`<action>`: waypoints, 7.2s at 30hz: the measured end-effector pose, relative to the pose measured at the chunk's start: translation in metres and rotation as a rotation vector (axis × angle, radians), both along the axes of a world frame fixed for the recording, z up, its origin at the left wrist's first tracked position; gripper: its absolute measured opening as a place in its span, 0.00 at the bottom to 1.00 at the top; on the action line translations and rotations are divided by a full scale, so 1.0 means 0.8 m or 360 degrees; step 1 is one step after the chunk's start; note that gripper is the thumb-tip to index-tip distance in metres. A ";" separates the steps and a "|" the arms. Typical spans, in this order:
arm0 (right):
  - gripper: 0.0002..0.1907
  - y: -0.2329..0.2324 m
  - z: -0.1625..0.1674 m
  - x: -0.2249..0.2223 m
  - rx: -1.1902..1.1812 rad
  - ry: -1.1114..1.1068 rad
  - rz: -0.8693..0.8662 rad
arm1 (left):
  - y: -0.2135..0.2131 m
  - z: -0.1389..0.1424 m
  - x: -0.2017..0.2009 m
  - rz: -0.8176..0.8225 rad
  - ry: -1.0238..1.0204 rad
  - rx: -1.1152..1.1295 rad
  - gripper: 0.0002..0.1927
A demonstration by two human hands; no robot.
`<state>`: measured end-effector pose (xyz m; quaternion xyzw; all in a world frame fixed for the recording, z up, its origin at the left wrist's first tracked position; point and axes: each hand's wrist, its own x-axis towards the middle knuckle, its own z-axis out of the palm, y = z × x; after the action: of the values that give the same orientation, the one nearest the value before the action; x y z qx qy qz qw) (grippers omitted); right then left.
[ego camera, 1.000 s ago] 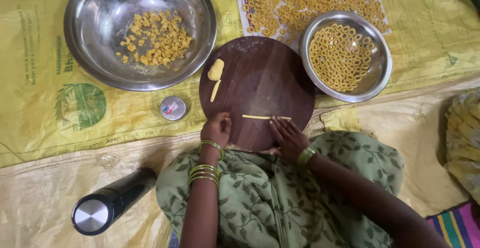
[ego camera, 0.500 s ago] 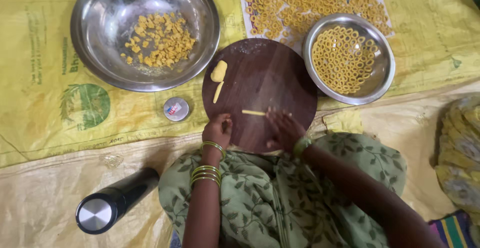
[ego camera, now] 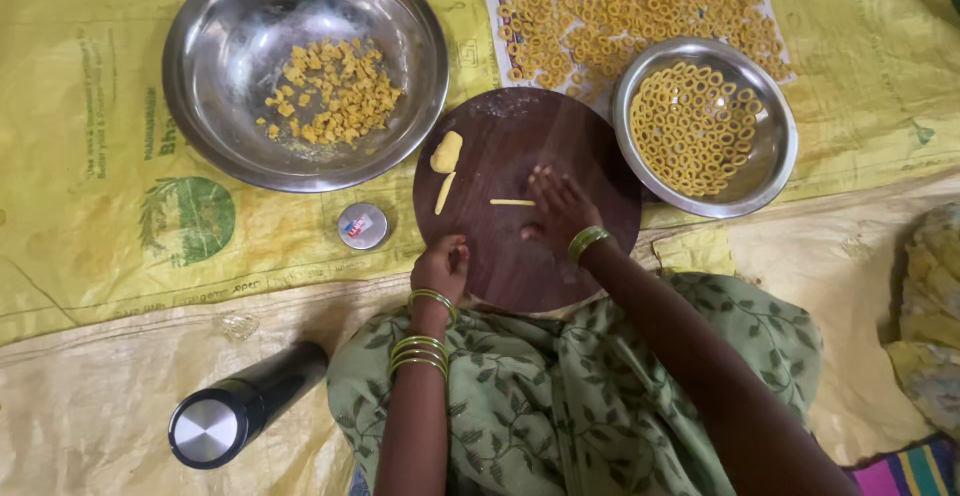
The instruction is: The person rolls a small piece of yellow dough into a thin rope on a wooden board, then folds and joins the ends to form a ring. The finished rings are placed into a metal bowl. The person repeats this process with additional pieces of dough.
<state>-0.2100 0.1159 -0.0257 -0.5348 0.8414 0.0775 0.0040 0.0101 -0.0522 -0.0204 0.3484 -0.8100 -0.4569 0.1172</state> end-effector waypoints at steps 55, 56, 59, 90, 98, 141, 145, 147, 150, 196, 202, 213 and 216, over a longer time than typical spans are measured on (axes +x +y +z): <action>0.55 -0.039 0.016 0.076 0.0157 -0.0157 0.0009 | 0.001 0.007 -0.006 -0.0033 0.0067 -0.0007 0.13; 0.55 -0.051 0.015 0.064 0.0193 -0.0087 -0.0022 | 0.000 0.006 -0.004 -0.0024 0.0063 -0.0005 0.12; 0.55 -0.058 0.011 0.063 0.0248 -0.0028 -0.0025 | 0.000 0.005 -0.002 -0.0021 0.0087 -0.0023 0.12; 0.55 0.012 0.014 0.147 0.0116 -0.0293 0.0292 | 0.006 0.013 -0.007 0.0092 0.0124 0.0110 0.12; 0.53 -0.070 0.028 0.098 0.0308 0.0000 0.0185 | 0.003 0.012 -0.006 0.0173 0.0253 0.0191 0.11; 0.49 0.051 0.042 0.163 0.0153 -0.0387 0.0112 | -0.004 0.012 0.003 0.0305 0.0490 0.0122 0.14; 0.49 0.005 0.040 0.116 0.0211 -0.0166 0.0114 | -0.005 0.006 0.002 0.0305 0.0466 0.0134 0.14; 0.50 -0.016 0.034 0.088 0.0197 -0.0107 0.0038 | -0.006 0.004 0.002 0.0309 0.0410 0.0167 0.14; 0.52 -0.038 0.028 0.048 0.0231 0.0122 0.0022 | -0.008 0.003 0.000 0.0311 0.0421 0.0107 0.13; 0.45 0.161 0.042 0.039 -0.0344 -0.0236 -0.0143 | -0.010 0.008 0.004 0.0258 0.0420 0.0174 0.13; 0.51 0.165 0.026 0.101 -0.0149 -0.0391 0.0305 | -0.011 0.000 0.001 0.0271 0.0420 0.0221 0.13; 0.49 0.091 0.009 -0.016 -0.0195 0.0207 0.0215 | -0.014 0.011 0.010 0.0276 0.0369 0.0163 0.11; 0.51 0.114 0.016 0.013 -0.0141 0.0091 0.0236 | -0.013 0.006 0.010 0.0270 0.0448 0.0190 0.12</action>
<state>-0.1994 0.2071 -0.0127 -0.5928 0.8019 0.0556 -0.0493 0.0177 -0.0627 -0.0152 0.3545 -0.7247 -0.5369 0.2467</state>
